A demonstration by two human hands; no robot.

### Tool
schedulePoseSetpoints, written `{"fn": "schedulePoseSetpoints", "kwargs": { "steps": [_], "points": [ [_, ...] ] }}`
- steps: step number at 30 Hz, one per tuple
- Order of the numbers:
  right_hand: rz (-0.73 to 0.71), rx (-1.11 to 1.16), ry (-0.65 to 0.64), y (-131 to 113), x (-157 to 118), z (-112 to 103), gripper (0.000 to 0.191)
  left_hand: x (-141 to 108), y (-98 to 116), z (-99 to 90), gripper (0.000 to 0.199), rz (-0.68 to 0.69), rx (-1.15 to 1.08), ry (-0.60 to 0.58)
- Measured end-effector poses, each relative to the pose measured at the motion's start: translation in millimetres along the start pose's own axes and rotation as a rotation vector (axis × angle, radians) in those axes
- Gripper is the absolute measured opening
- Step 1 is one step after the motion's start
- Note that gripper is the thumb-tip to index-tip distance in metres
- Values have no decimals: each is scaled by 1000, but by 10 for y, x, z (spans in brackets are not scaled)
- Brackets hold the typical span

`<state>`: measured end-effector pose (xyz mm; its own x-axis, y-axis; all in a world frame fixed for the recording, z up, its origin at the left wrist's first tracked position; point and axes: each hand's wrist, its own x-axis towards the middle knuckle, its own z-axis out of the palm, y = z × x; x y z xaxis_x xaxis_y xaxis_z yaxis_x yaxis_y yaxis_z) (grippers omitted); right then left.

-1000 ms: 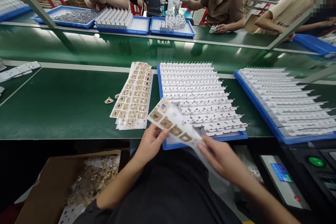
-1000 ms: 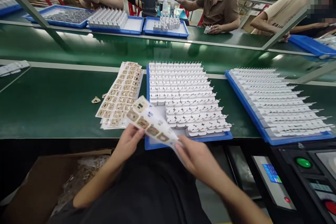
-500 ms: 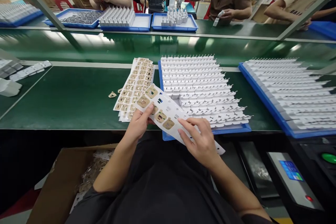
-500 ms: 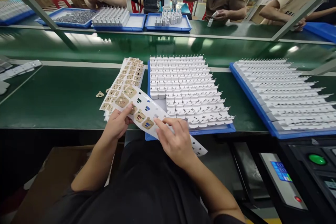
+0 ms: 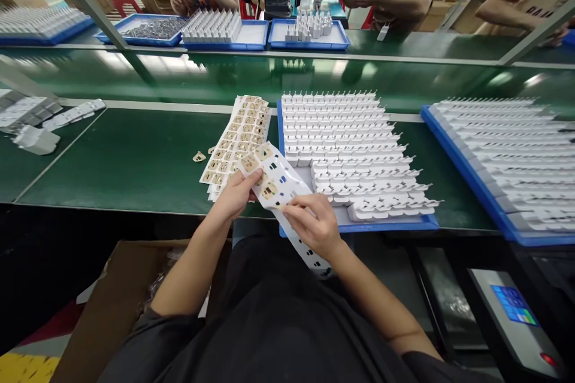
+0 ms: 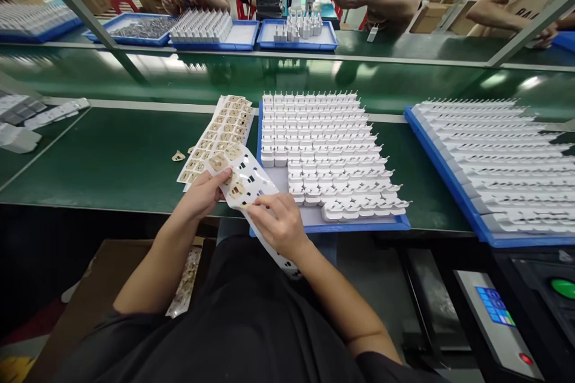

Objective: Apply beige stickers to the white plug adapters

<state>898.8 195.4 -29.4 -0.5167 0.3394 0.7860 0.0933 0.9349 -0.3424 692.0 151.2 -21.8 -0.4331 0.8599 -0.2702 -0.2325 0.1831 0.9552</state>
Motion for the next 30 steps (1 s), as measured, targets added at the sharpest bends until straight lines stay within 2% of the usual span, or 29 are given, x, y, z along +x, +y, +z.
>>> {"fn": "schedulePoseSetpoints", "kwargs": {
  "steps": [2, 6, 8, 11, 12, 13, 16, 18, 20, 23, 25, 26, 30],
  "points": [
    [-13, 84, -15, -12, -59, -77, 17, 219, 61, -140, 48, 86, 261, 74],
    [155, 234, -10, -58, -266, -296, 16, 624, 208, -391, 40, 214, 1006, 249],
    [235, 254, -18, -80, -387, -391, 18, 683, 244, -380, 40, 319, 1201, 321],
    [332, 247, -16, -94, -545, -498, 19, 520, 245, -125, 51, 637, 1199, 408],
    [358, 246, -7, -92, -586, -527, 18, 414, 233, 9, 54, 743, 1166, 370],
    [382, 246, 4, -87, -618, -554, 18, 297, 215, 156, 54, 829, 1140, 277],
    [427, 241, 30, -60, -663, -622, 16, -28, 113, 598, 50, 932, 1173, -133],
    [437, 237, 41, -40, -661, -651, 16, -152, 15, 823, 52, 919, 1230, -266],
    [452, 246, 45, -26, -653, -665, 16, -192, -69, 954, 44, 900, 1254, -264],
    [492, 293, 53, -19, -649, -658, 15, -178, -108, 964, 23, 884, 1134, -232],
    [517, 337, 64, -22, -641, -637, 13, -179, -75, 875, 20, 817, 896, -239],
    [527, 364, 69, -24, -627, -621, 12, -189, -53, 817, 23, 737, 733, -252],
    [506, 539, 67, -44, -470, -516, 12, -297, -33, 604, 37, 250, 9, -258]
  ]
}}
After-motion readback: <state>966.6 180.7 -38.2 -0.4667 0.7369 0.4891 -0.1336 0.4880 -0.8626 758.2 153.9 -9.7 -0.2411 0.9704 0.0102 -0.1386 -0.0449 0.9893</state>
